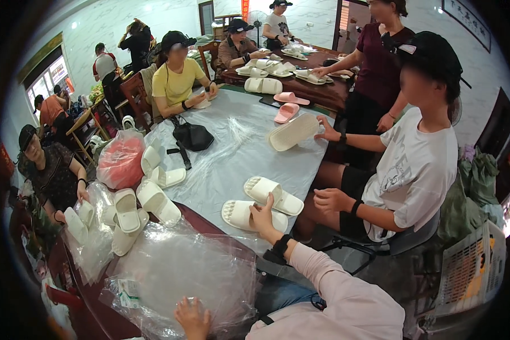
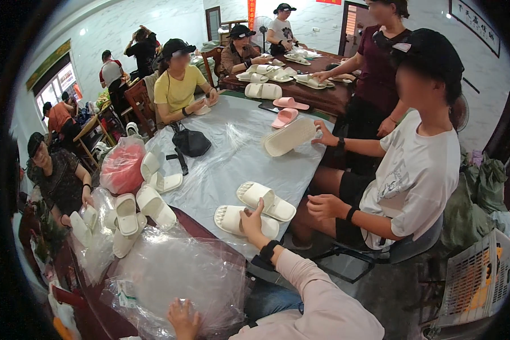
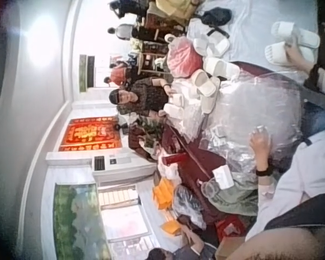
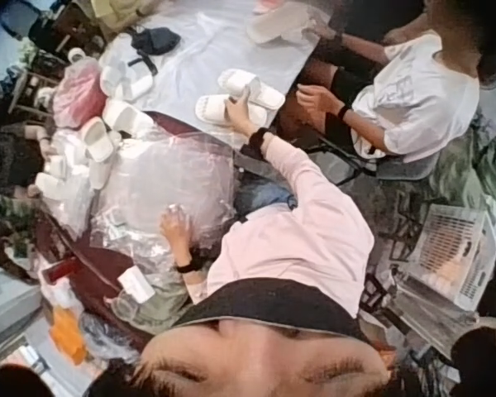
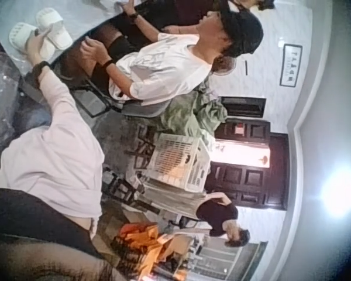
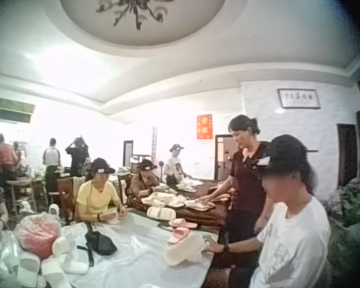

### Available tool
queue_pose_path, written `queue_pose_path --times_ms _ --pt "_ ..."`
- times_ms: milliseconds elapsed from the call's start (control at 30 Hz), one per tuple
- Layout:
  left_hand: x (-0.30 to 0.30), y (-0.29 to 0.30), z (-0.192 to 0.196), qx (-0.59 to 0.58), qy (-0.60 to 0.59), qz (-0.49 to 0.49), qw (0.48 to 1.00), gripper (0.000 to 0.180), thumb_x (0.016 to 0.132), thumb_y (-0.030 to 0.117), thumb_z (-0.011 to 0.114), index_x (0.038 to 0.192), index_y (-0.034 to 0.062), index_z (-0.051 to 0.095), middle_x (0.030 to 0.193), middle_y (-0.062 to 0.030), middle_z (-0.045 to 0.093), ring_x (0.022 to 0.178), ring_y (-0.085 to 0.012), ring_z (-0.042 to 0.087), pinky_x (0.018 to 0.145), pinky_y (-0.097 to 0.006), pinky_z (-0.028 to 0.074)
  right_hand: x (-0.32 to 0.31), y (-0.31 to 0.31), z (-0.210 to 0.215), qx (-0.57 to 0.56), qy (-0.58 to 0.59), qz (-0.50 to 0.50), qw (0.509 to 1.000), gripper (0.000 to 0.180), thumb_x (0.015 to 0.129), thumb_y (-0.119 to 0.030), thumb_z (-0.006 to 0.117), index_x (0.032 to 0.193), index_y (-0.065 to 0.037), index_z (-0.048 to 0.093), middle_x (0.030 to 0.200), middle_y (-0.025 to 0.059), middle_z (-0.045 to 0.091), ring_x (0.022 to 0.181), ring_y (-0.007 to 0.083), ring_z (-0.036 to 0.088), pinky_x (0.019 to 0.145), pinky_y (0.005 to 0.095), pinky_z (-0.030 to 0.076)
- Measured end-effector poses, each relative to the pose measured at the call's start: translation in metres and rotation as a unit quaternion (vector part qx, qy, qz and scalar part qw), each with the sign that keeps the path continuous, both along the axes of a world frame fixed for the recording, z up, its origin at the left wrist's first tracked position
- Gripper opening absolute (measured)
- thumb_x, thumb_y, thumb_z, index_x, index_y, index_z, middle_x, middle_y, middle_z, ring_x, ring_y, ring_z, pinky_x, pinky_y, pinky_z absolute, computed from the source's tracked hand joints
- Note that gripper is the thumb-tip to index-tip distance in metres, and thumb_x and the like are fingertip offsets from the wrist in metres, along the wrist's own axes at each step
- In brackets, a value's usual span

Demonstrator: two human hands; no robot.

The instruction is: Packaging white slippers into clear plastic bags at a communal work table.

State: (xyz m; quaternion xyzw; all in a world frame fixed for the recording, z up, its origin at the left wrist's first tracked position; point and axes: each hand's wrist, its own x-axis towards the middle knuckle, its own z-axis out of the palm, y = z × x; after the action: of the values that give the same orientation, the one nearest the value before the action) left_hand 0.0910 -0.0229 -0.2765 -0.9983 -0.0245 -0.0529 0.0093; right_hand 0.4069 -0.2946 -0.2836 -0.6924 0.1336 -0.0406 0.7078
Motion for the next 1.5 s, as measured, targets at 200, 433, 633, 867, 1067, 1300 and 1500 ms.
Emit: queue_pose_path --times_ms 200,433,633,867,1067,1300,1500 --pt "0.005 -0.017 0.032 -0.089 0.016 0.048 0.995 0.057 0.072 0.027 0.067 0.124 0.0128 0.051 0.133 -0.0200 0.039 0.121 -0.0405 0.036 0.100 -0.051 0.028 0.022 0.019 -0.014 0.047 0.001 -0.073 0.996 0.095 0.077 -0.006 0.062 0.144 -0.016 -0.005 0.107 0.0166 0.055 0.098 0.0257 0.055 0.086 0.0359 0.043" --pt "0.004 -0.018 0.033 -0.143 -0.011 0.056 0.988 0.053 0.075 0.026 0.063 0.124 0.0138 0.051 0.137 -0.0217 0.035 0.126 -0.0429 0.030 0.103 -0.056 0.022 0.042 0.008 -0.019 0.182 0.014 -0.034 0.983 0.082 0.075 0.002 0.059 0.142 -0.008 0.012 0.118 0.0186 0.043 0.101 0.0272 0.051 0.081 0.0384 0.047" --pt "-0.003 -0.015 0.045 -0.148 -0.032 0.059 0.987 0.045 0.075 0.024 0.062 0.119 0.0136 0.056 0.130 -0.0183 0.044 0.121 -0.0418 0.036 0.100 -0.056 0.027 0.059 -0.008 -0.009 0.332 0.022 0.122 0.935 0.060 0.076 0.006 0.053 0.131 0.000 0.031 0.115 0.0163 0.048 0.102 0.0298 0.053 0.085 0.0393 0.048" --pt "0.009 -0.016 0.031 -0.117 -0.043 0.060 0.990 0.032 0.084 0.019 0.054 0.115 0.0152 0.058 0.122 -0.0166 0.052 0.114 -0.0404 0.044 0.093 -0.053 0.035 -0.049 0.011 0.131 0.270 0.090 0.338 0.897 0.032 0.090 -0.017 0.048 0.117 0.001 0.050 0.113 0.0106 0.058 0.101 0.0207 0.059 0.088 0.0343 0.049" --pt "0.037 -0.023 0.045 -0.165 -0.125 0.068 0.976 0.030 0.085 0.012 0.051 0.115 0.0126 0.056 0.115 -0.0161 0.057 0.099 -0.0383 0.055 0.081 -0.045 0.044 -0.099 0.023 0.151 0.145 0.231 0.452 0.849 0.031 0.090 -0.021 0.052 0.106 0.005 0.058 0.091 0.0089 0.065 0.074 0.0155 0.065 0.062 0.0280 0.053" --pt "0.062 -0.019 0.038 -0.290 -0.160 0.082 0.940 0.031 0.091 0.017 0.045 0.120 0.0121 0.054 0.117 -0.0189 0.056 0.107 -0.0378 0.053 0.089 -0.048 0.042 -0.122 0.028 0.140 -0.030 0.178 0.484 0.856 0.021 0.089 -0.020 0.057 0.087 0.000 0.064 0.073 0.0026 0.063 0.062 0.0093 0.059 0.055 0.0229 0.046" --pt "0.070 -0.022 0.053 -0.332 -0.119 0.063 0.933 0.037 0.090 0.024 0.045 0.125 0.0150 0.052 0.125 -0.0213 0.050 0.108 -0.0436 0.050 0.088 -0.047 0.043 -0.149 0.029 0.097 -0.194 0.042 0.515 0.834 0.028 0.088 -0.026 0.059 0.081 0.000 0.063 0.063 -0.0009 0.055 0.056 0.0061 0.047 0.049 0.0239 0.037"
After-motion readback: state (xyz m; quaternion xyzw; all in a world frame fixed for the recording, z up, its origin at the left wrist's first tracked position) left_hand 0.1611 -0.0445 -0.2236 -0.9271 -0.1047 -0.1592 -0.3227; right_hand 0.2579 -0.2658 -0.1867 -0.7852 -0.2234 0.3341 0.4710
